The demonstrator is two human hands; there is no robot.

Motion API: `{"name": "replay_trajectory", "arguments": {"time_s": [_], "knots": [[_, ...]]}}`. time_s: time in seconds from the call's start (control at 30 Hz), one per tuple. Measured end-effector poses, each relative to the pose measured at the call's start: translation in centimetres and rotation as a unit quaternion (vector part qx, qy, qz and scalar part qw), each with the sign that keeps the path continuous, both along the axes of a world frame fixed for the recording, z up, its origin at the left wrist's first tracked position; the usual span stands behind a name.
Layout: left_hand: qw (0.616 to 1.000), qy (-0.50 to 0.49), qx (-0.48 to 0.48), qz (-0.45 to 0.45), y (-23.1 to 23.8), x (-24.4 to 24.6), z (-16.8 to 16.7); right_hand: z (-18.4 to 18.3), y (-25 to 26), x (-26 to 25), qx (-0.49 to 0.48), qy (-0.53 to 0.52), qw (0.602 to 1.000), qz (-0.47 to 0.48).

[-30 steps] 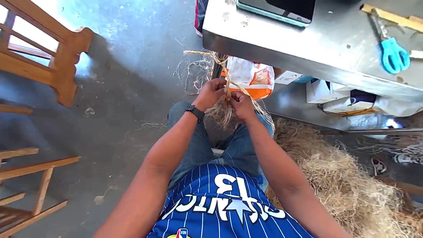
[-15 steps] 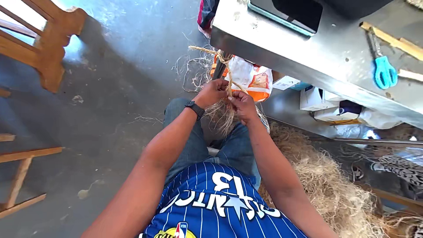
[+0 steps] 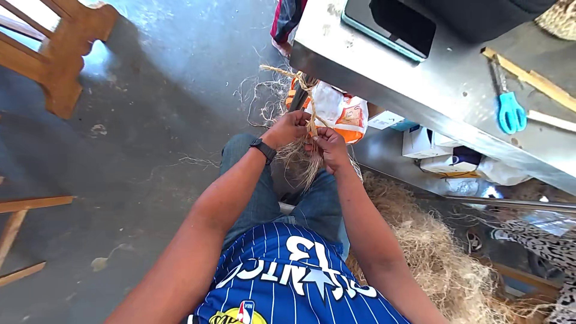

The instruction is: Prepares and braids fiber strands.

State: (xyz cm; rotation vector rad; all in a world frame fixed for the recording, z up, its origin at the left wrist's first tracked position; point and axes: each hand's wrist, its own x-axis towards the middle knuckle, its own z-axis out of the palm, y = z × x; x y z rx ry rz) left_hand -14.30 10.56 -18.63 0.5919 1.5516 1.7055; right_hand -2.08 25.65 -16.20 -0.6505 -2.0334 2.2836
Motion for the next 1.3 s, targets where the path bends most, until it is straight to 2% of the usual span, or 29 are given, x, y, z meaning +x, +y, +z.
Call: {"name": "replay_trajectory", "arguments": {"time_s": [0.33, 0.63, 0.77, 0.9, 1.07, 1.3], "knots": [[1.0, -0.023, 0.001, 0.003, 0.0, 0.1, -0.2, 0.9, -0.1, 0.1, -0.037, -0.04, 0.998, 0.001], [0.998, -0.063, 0.017, -0.01, -0.1, -0.2, -0.5, 0.9, 0.3, -0.2, -0.008, -0.05, 0.999, 0.02], [0.998, -0.057, 0.014, -0.025, -0.2, -0.4, -0.6, 1.2, 0.3, 0.1, -0.002, -0.064, 0.997, 0.033], [0.998, -0.047, 0.023, -0.035, -0.4, -0.3, -0.7, 1.8, -0.3, 1.6, 0.06, -0.121, 0.989, 0.057], [0.999, 0.005, -0.006, -0.039, -0.1, -0.2, -0.8, 2.9, -0.9, 1.4, 0.085, -0.173, 0.975, 0.115], [0.999, 0.001, -0.004, -0.048, 0.0, 0.0, -0.8, 1.9, -0.2, 1.8, 0.055, -0.138, 0.983, 0.108]]}}
